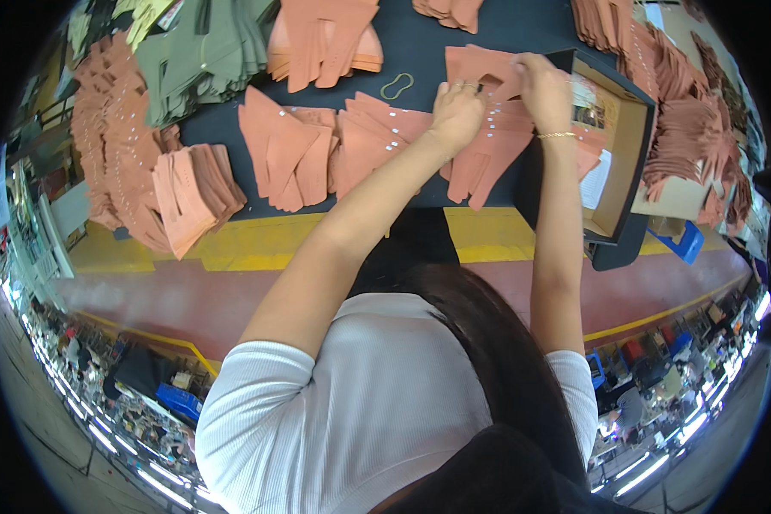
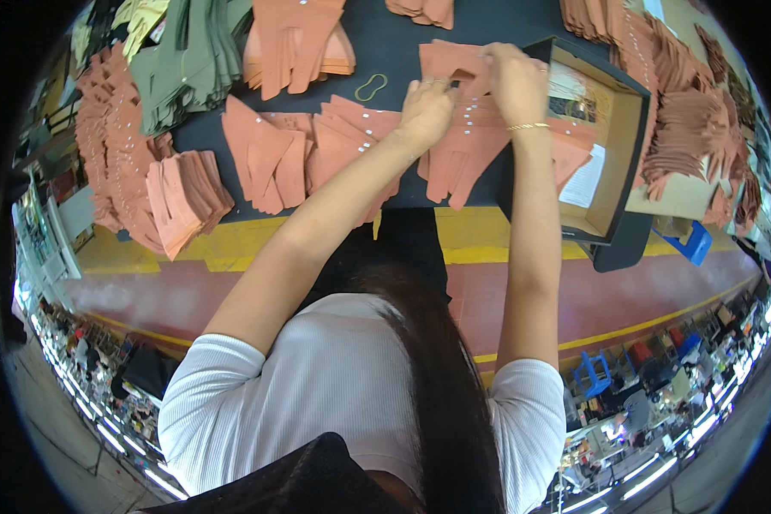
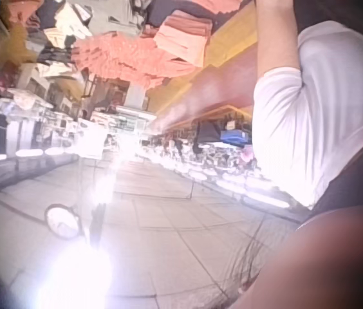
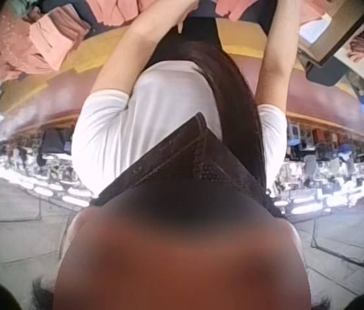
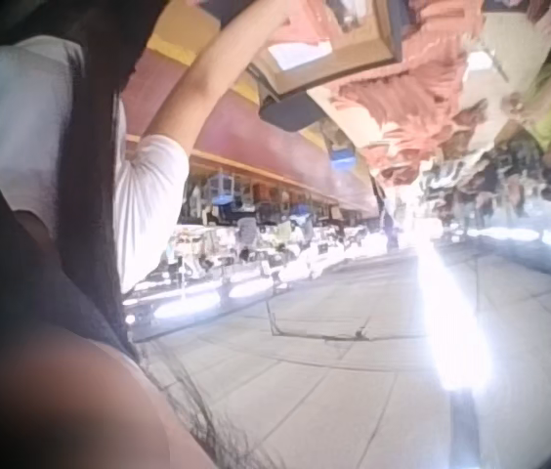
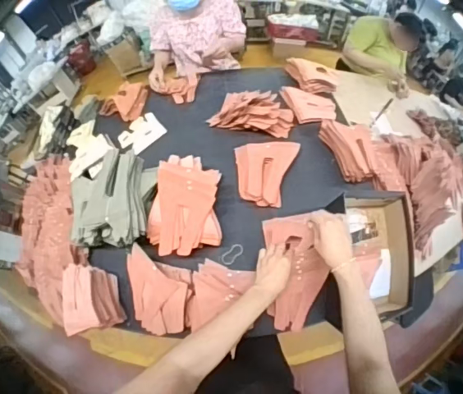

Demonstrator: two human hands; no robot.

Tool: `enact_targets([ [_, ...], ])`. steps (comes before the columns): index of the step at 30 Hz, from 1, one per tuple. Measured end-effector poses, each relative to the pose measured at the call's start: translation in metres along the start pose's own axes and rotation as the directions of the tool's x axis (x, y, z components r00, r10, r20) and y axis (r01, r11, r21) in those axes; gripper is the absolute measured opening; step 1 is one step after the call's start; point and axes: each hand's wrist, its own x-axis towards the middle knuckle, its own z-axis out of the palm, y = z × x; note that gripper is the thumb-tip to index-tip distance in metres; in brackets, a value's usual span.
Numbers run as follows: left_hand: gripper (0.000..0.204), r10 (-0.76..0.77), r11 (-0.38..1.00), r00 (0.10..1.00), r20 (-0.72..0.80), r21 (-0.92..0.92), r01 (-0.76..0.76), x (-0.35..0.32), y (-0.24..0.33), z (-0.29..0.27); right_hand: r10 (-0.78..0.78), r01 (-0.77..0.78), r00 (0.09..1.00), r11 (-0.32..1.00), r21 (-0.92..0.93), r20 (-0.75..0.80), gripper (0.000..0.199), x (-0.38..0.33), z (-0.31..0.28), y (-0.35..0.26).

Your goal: The person repeatedly picks up pink fabric pieces from a table, aligns them, and stacks them into neat piles. The person occasionally moves stacks to different positions on the table and continues stacking more pieces.

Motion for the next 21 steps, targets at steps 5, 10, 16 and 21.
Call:
enact_targets([
  [5,0.036,-0.064,0.987,0.998,0.009,-0.147,0.065,-0.014,0.001,-0.035,-0.052,0.075,0.987,0.985,0.156,-0.152,0.013,0.003,-0.083,-0.033],
  [10,0.035,-0.243,0.908,0.963,-0.116,-0.376,0.184,-0.074,-0.057,-0.108,-0.013,-0.028,0.995,0.926,0.378,0.104,0.013,-0.038,-0.133,-0.081],
  [16,0.039,-0.507,0.823,0.748,-0.429,0.018,0.568,-0.163,-0.158,-0.171,-0.221,-0.160,0.892,0.660,0.734,0.393,0.017,-0.078,-0.035,-0.127],
  [21,0.056,-0.685,0.701,0.668,-0.291,-0.013,0.713,-0.182,-0.192,-0.168,-0.218,0.106,0.922,0.937,0.334,0.319,0.029,-0.093,0.051,-0.150],
])
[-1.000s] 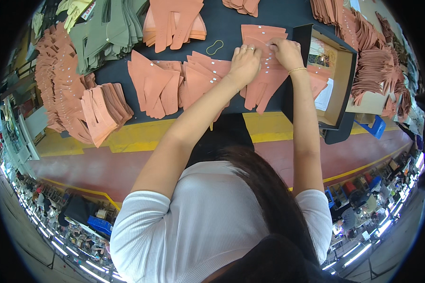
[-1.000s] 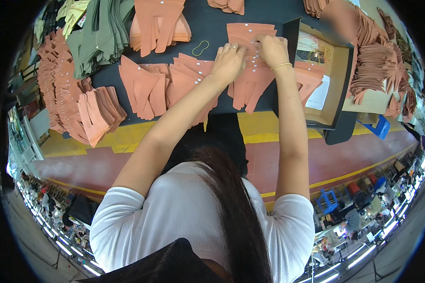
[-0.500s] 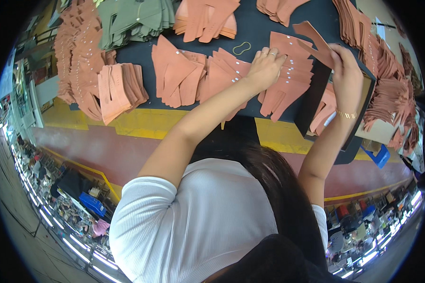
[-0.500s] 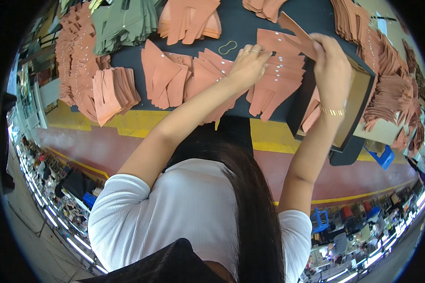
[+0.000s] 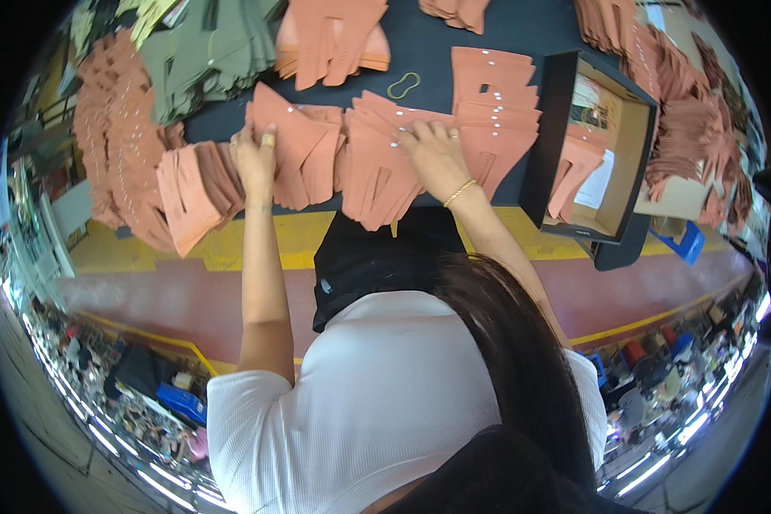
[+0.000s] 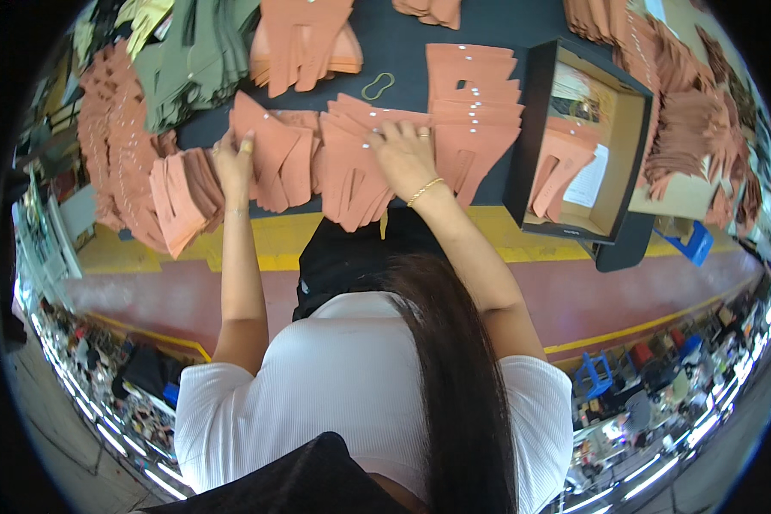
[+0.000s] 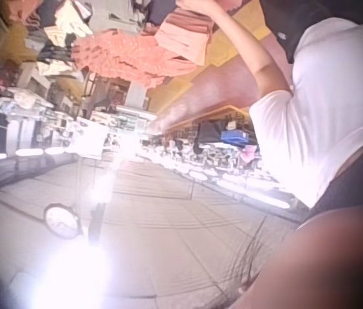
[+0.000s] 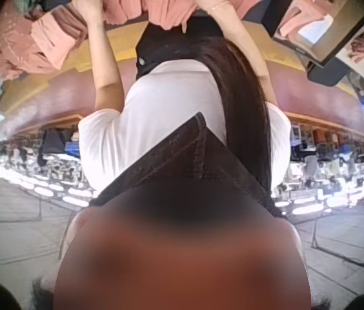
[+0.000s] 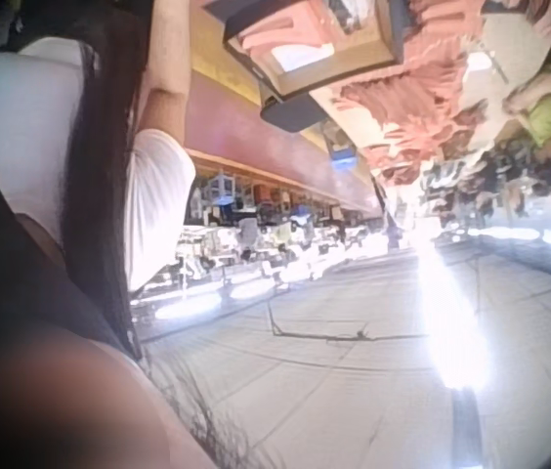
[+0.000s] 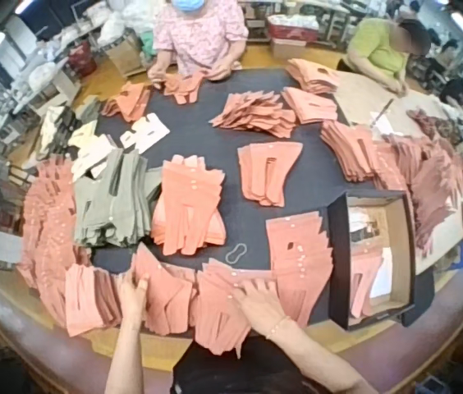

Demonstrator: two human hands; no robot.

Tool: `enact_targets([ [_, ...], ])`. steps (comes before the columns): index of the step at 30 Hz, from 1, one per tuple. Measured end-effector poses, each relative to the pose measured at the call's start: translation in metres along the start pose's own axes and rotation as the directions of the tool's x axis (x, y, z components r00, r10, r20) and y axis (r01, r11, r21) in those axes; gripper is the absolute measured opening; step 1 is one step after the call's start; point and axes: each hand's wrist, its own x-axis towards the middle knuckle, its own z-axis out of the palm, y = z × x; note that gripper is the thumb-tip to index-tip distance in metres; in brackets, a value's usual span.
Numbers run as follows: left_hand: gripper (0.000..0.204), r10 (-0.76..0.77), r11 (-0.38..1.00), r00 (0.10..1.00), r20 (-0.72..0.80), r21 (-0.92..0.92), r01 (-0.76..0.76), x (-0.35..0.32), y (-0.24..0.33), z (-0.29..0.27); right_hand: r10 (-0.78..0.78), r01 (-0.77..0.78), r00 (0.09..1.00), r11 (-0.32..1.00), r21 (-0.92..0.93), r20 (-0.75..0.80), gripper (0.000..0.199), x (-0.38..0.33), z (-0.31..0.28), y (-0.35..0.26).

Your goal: The person repeatedly picks up pink fabric pieces from a table, aligns them, and stacks them into neat piles. The person occasionally moves stacks to different positions on the table and continues stacking more pieces.

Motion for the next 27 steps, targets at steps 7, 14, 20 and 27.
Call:
enact_targets([
  [7,0.047,0.085,0.986,0.993,-0.079,0.152,-0.072,-0.003,0.025,-0.012,-0.002,0.015,0.998,0.979,-0.204,0.063,0.037,-0.015,-0.006,0.007],
  [14,0.027,0.064,0.996,0.992,0.112,-0.076,-0.055,-0.021,0.064,-0.067,0.286,-0.272,0.954,0.952,-0.143,0.091,0.025,-0.052,-0.045,0.060],
  [20,0.058,0.098,0.681,0.931,0.352,-0.706,0.196,-0.056,0.106,-0.104,0.502,-0.495,0.859,0.865,-0.087,0.101,0.024,-0.077,-0.073,0.093],
  [27,0.072,0.113,0.642,0.736,0.668,-0.614,0.459,-0.083,0.114,-0.031,0.503,-0.501,0.864,0.864,-0.043,0.040,0.024,-0.084,-0.081,0.095],
])
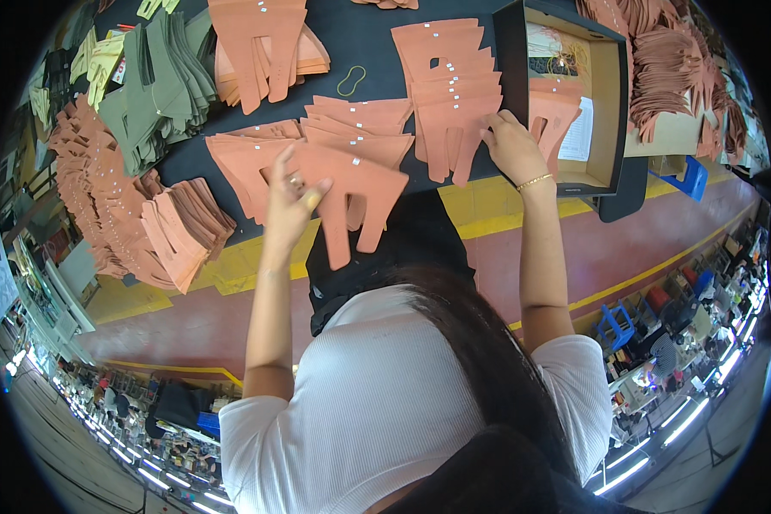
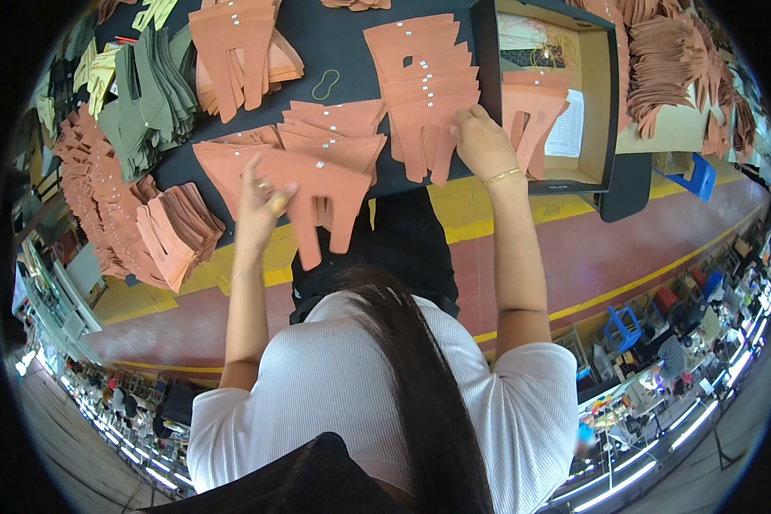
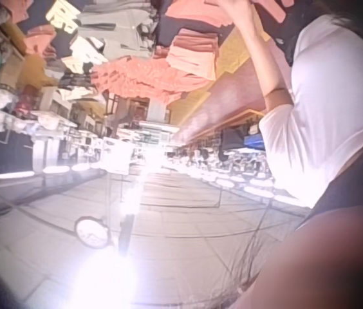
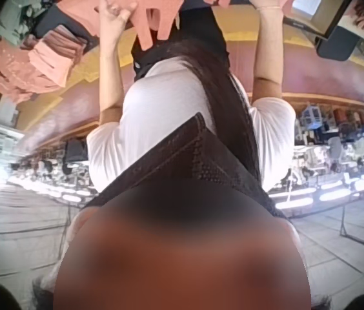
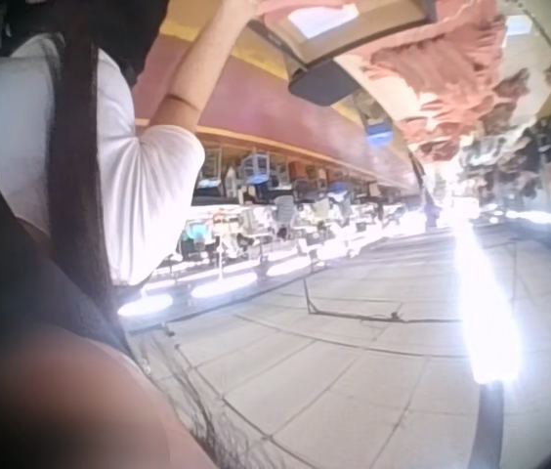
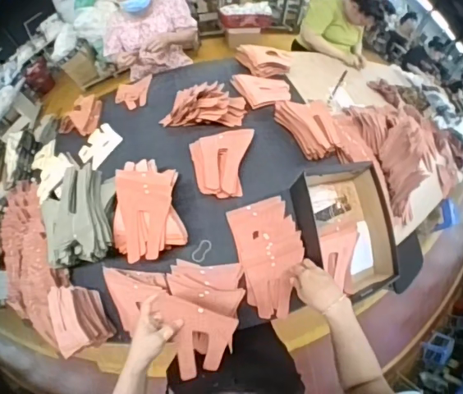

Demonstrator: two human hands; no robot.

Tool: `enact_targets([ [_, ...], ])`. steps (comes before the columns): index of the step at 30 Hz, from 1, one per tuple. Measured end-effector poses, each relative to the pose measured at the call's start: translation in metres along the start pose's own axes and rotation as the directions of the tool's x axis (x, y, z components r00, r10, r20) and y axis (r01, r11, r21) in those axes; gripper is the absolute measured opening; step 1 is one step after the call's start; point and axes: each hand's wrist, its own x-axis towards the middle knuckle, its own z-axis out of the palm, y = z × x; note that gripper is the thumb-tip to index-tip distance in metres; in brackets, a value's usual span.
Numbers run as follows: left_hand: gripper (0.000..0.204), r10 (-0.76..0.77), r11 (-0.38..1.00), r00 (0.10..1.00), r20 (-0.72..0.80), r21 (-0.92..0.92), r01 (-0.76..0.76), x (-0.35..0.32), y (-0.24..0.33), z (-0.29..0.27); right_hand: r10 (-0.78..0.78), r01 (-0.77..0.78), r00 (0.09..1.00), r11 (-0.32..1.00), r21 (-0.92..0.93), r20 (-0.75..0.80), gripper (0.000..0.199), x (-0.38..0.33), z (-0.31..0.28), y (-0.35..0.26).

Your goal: The person repeatedly picks up pink fabric pieces from a table, aligns them, and stacks them into neat piles. The person occasionally moves stacks to different positions on the table and continues stacking more pieces.

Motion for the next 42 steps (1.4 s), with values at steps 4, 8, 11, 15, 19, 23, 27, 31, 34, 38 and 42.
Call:
enact_targets([
  [4,0.068,-0.015,1.000,0.999,-0.035,0.008,0.015,0.038,-0.048,0.017,0.005,-0.004,1.000,1.000,0.012,-0.003,0.025,-0.002,0.000,-0.002],
  [8,0.061,0.060,0.998,0.997,-0.042,-0.022,-0.061,0.045,-0.067,0.014,0.000,0.001,1.000,1.000,0.029,-0.031,0.024,-0.007,0.000,-0.001],
  [11,0.060,0.042,0.999,0.999,-0.030,0.031,-0.041,0.045,-0.066,0.010,0.000,0.000,1.000,1.000,0.013,-0.005,0.024,-0.005,0.002,-0.001],
  [15,0.058,0.031,0.999,0.998,-0.047,0.014,-0.031,0.044,-0.062,0.014,-0.038,0.040,0.998,0.998,0.051,-0.039,0.022,-0.006,0.002,-0.001],
  [19,0.055,0.040,0.999,0.998,-0.044,0.000,-0.040,0.041,-0.058,0.015,-0.033,0.035,0.999,0.998,0.048,-0.036,0.022,-0.006,0.004,-0.001],
  [23,0.050,0.015,0.999,1.000,-0.028,0.038,-0.014,0.040,-0.056,0.012,-0.033,0.035,0.999,0.997,0.074,-0.033,0.023,-0.001,0.014,0.004],
  [27,0.039,0.011,0.998,1.000,0.016,0.056,-0.012,0.040,-0.056,0.009,-0.100,0.101,0.988,0.995,0.004,-0.119,0.034,0.009,0.034,0.006],
  [31,0.027,0.039,0.997,0.993,0.112,0.058,-0.046,0.031,-0.043,0.012,-0.131,0.121,0.973,0.991,-0.061,-0.192,0.051,0.029,0.050,0.000],
  [34,0.028,-0.024,0.979,0.979,0.205,0.202,-0.018,0.023,-0.016,0.015,-0.060,0.036,0.976,0.993,-0.117,-0.210,0.053,0.034,0.056,-0.001],
  [38,0.020,0.026,0.987,0.979,0.203,0.153,-0.058,0.029,0.039,0.004,-0.057,0.032,0.976,0.992,-0.122,-0.212,0.049,0.037,0.057,0.000],
  [42,0.040,0.287,0.934,0.955,0.078,0.198,-0.297,0.063,0.092,-0.030,-0.049,0.026,0.980,0.993,-0.115,-0.195,0.048,0.041,0.057,0.000],
])
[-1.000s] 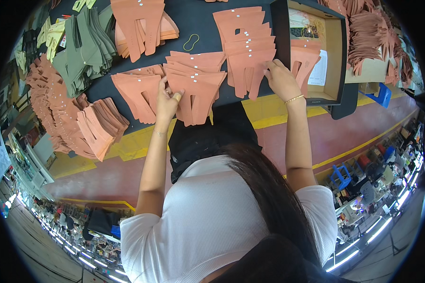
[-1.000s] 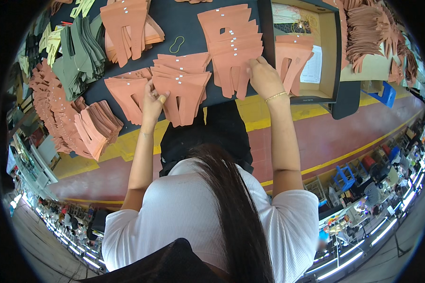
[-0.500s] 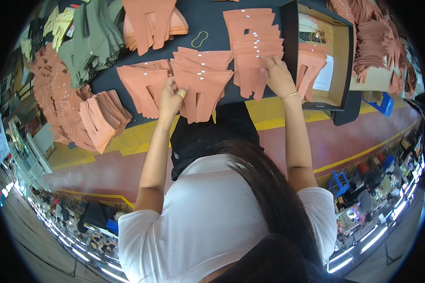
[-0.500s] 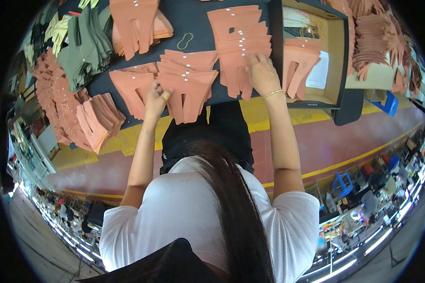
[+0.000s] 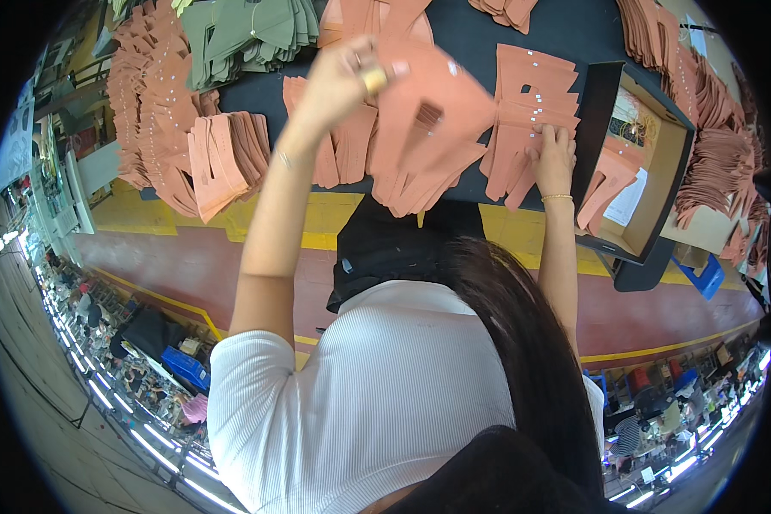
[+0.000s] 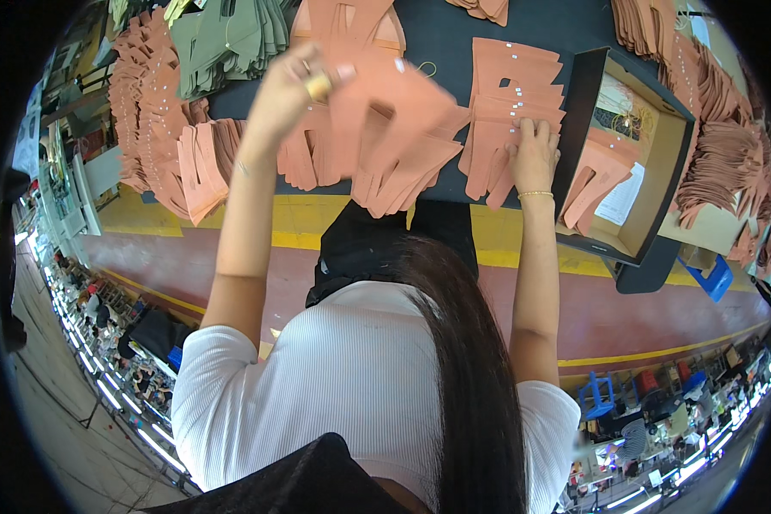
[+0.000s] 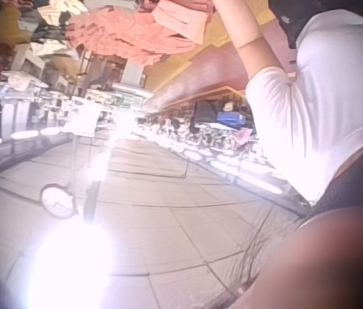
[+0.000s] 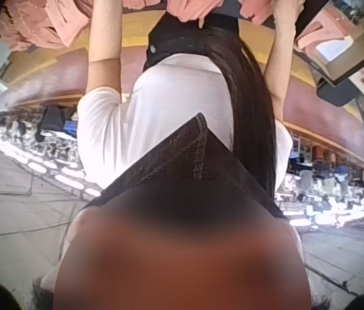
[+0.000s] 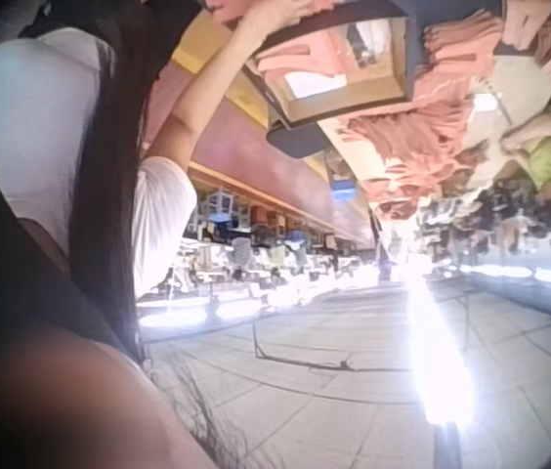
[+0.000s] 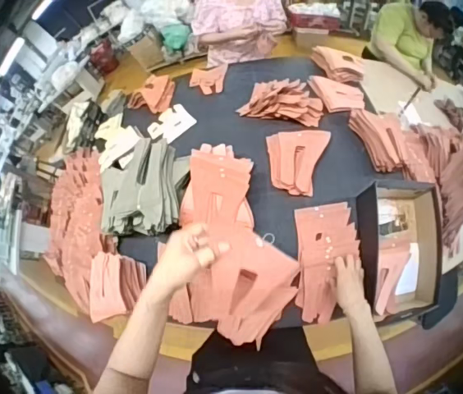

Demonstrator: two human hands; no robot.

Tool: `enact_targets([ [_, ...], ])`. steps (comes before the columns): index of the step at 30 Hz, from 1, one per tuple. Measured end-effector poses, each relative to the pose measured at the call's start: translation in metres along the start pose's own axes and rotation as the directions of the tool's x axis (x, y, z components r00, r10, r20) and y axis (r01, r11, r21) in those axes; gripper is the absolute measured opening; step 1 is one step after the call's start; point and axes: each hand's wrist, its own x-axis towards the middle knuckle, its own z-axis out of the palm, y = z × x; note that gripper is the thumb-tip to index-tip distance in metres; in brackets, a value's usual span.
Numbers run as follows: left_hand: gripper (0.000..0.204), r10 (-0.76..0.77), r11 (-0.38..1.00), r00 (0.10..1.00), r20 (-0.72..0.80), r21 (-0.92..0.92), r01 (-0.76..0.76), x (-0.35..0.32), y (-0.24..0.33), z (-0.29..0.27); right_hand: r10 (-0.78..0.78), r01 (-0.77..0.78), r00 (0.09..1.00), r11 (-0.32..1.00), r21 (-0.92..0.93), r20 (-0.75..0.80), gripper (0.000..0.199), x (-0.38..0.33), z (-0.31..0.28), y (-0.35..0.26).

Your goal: The person repeatedly picks up pink fabric pieces from a table, aligns them, and stacks them into neat piles. The person occasionally moves stacks to different positions on the table and continues stacking more pieces.

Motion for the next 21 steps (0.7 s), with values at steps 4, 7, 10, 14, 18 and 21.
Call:
enact_targets([
  [4,0.049,0.188,0.981,0.971,-0.150,-0.022,-0.193,0.071,0.015,-0.033,0.004,-0.004,1.000,1.000,-0.008,0.008,0.046,-0.002,0.000,0.000],
  [7,0.057,0.543,0.800,0.740,-0.397,0.512,-0.312,0.086,0.013,-0.042,-0.025,0.025,0.999,1.000,-0.002,-0.036,0.047,-0.005,0.000,0.001],
  [10,0.049,0.467,0.815,0.792,-0.392,0.539,-0.214,0.048,-0.005,-0.053,-0.046,0.051,0.997,0.994,0.094,-0.057,0.048,-0.011,0.000,0.004],
  [14,0.048,0.299,0.846,0.820,-0.489,0.533,0.009,-0.019,-0.061,-0.052,-0.055,0.065,0.997,0.983,0.173,-0.062,0.047,-0.012,-0.001,0.011],
  [18,0.043,0.176,0.787,0.719,-0.673,0.535,0.307,-0.074,-0.128,-0.032,0.052,-0.010,0.993,0.933,0.361,-0.105,0.047,-0.006,-0.003,0.016],
  [21,0.045,-0.238,0.930,0.771,-0.590,0.091,0.357,-0.089,-0.161,-0.035,0.064,-0.029,0.995,0.915,0.402,-0.074,0.053,-0.005,-0.007,0.017],
])
